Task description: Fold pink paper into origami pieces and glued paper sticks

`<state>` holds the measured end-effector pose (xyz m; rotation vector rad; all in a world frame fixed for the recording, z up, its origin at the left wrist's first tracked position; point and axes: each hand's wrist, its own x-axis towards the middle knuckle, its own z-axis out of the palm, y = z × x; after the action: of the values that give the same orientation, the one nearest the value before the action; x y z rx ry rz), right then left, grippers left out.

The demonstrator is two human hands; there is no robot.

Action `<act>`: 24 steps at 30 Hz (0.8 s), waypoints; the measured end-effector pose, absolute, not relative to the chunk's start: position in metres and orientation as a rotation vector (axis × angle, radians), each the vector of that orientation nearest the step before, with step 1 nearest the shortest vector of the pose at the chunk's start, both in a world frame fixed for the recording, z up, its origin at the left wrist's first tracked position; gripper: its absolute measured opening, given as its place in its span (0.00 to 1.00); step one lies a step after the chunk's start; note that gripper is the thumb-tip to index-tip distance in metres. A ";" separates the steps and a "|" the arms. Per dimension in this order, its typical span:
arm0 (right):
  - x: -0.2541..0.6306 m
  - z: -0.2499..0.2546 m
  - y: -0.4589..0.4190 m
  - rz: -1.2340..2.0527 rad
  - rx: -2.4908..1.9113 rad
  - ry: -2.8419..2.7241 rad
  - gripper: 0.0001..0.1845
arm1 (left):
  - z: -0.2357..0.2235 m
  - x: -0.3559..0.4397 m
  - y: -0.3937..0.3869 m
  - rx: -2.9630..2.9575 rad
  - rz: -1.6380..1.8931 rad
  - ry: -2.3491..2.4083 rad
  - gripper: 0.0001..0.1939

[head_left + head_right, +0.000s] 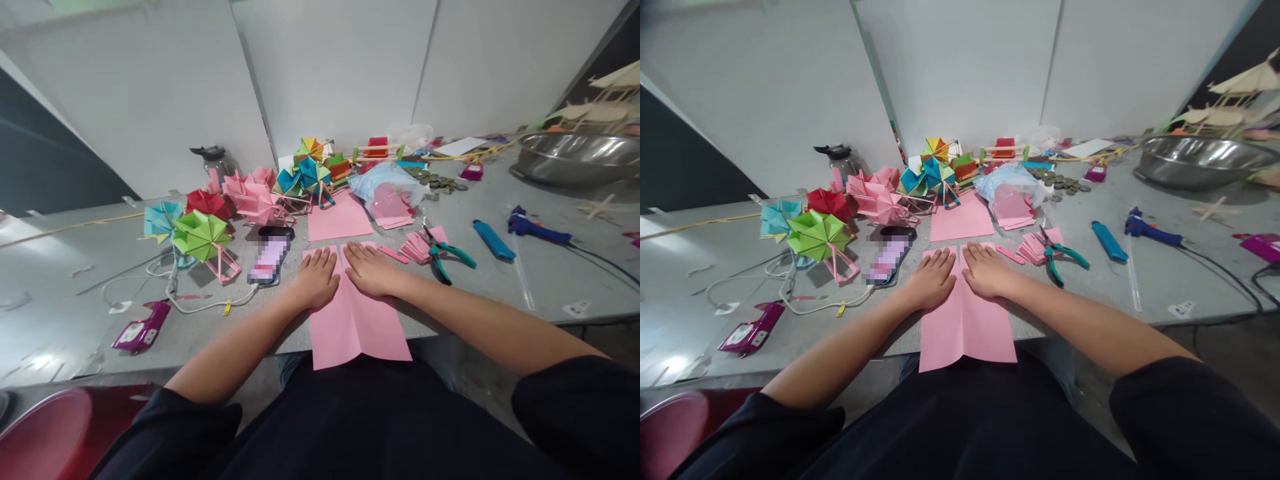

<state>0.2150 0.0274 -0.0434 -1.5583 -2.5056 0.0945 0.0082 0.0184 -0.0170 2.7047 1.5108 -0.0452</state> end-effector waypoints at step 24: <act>0.221 -0.045 -0.035 0.158 -1.726 -2.460 0.40 | -0.019 0.009 -0.037 2.719 -0.079 1.527 0.35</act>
<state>0.2213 -0.0354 -0.0447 -1.7264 -2.4604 0.1583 0.0094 -0.0374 -0.0188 2.7194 1.5273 -0.0791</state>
